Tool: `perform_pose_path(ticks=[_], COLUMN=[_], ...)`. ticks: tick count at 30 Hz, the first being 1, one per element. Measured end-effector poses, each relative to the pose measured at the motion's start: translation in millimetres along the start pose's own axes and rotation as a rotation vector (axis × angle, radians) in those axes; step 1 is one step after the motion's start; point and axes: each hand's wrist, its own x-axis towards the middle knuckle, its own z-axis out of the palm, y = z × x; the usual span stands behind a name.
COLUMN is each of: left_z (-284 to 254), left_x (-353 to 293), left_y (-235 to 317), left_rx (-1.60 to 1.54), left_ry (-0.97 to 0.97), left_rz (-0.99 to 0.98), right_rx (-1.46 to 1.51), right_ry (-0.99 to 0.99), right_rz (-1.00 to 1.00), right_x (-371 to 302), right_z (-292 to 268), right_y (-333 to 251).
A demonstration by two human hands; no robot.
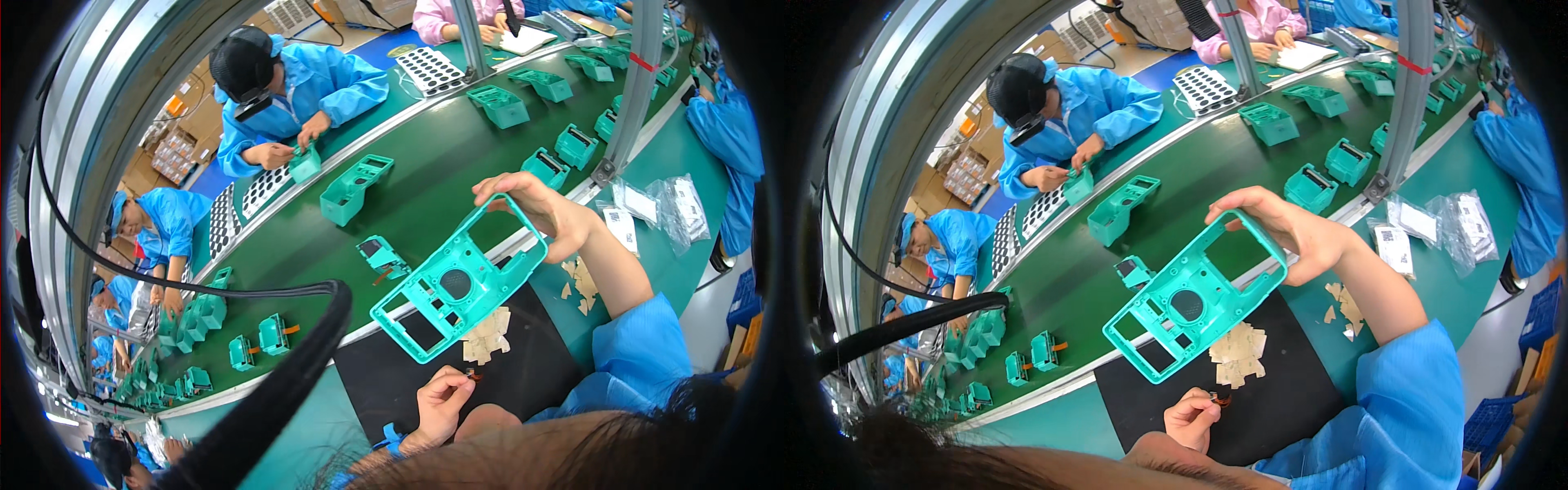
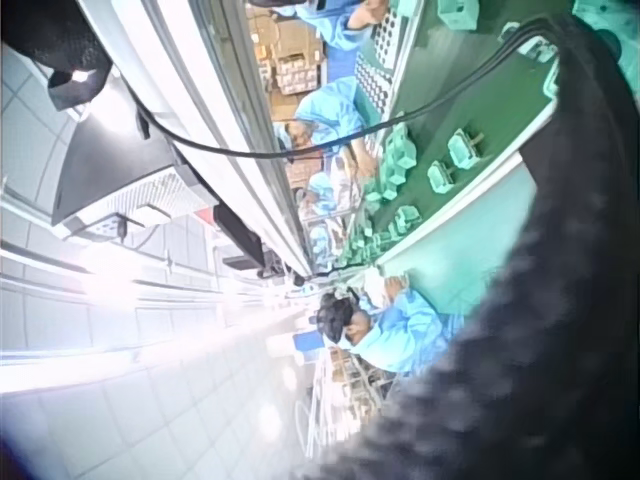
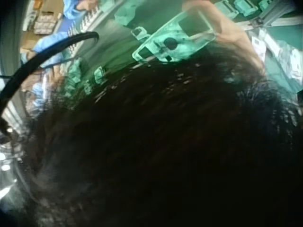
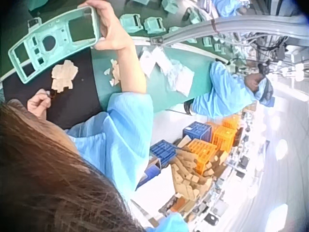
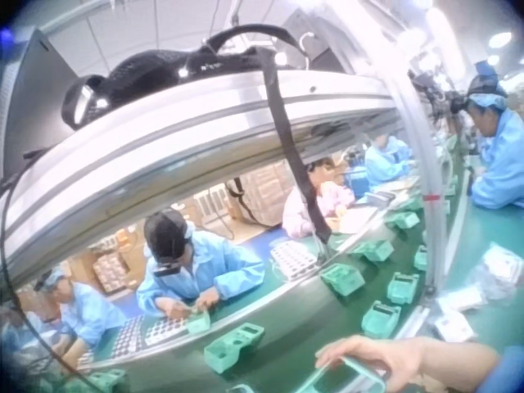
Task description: The person assembles internal circuitry and component labels into a green plastic electronic housing unit by hand, creating a finished assembly.
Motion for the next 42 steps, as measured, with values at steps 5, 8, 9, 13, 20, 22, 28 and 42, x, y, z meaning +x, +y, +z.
perform_pose_path(ticks=[5,8,9,13,20,22,28,42], left_z=[1,3,3,5,-5,-4,3,1], left_x=[-1,-2,-2,-1,-5,-8,-1,-2], left_y=[1,1,1,1,-7,-6,-1,-9], left_rx=[0.005,0.013,0.017,0.022,0.067,0.102,0.033,-0.013], left_ry=[0.026,0.022,0.038,0.023,0.027,0.021,0.03,0.012], left_rz=[0.001,-0.002,0.002,0.003,-0.06,0.007,-0.046,0.018], right_rx=[-0.018,0.026,0.017,0.01,0.062,0.09,0.124,0.068], right_ry=[-0.033,-0.031,-0.029,-0.013,0.002,0.002,0.008,-0.044], right_rz=[0.02,0.044,0.03,0.028,0.054,0.062,0.071,0.142], right_x=[1,-1,-1,-5,-4,-2,-6,-8], right_z=[0,0,-1,-1,-1,0,0,-4], right_y=[2,2,3,3,14,10,11,8])
